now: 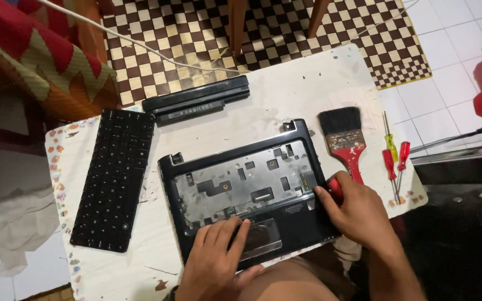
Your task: Disassembling a laptop by removing screws from the internal chassis and keyboard area using a screwdriver.
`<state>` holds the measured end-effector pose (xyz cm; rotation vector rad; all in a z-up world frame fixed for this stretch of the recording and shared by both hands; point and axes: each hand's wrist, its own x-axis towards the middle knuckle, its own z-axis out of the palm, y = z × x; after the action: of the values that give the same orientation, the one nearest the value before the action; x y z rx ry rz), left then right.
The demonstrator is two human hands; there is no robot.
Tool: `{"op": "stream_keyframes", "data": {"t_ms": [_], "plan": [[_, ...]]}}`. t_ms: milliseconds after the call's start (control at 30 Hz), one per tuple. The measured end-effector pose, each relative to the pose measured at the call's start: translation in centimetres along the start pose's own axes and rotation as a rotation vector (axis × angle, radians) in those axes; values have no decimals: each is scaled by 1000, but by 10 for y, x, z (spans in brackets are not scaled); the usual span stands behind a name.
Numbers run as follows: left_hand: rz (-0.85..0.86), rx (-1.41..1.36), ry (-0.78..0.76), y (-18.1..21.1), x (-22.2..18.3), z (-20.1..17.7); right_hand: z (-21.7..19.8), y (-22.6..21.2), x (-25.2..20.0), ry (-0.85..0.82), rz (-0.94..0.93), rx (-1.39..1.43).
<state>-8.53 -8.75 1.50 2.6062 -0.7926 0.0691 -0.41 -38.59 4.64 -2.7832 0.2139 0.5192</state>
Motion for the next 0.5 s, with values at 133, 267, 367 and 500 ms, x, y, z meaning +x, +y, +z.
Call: {"op": "stream_keyframes", "data": {"t_ms": [133, 267, 367, 500], "plan": [[-18, -14, 5, 2, -3, 3, 6, 4, -2, 44, -33, 47], [-45, -31, -7, 2, -3, 3, 8, 8, -4, 155, -124, 119], [-58, -33, -1, 5, -2, 0, 10, 9, -4, 170, -135, 134], [-91, -57, -20, 6, -1, -1, 18, 15, 0, 202, -170, 55]]}}
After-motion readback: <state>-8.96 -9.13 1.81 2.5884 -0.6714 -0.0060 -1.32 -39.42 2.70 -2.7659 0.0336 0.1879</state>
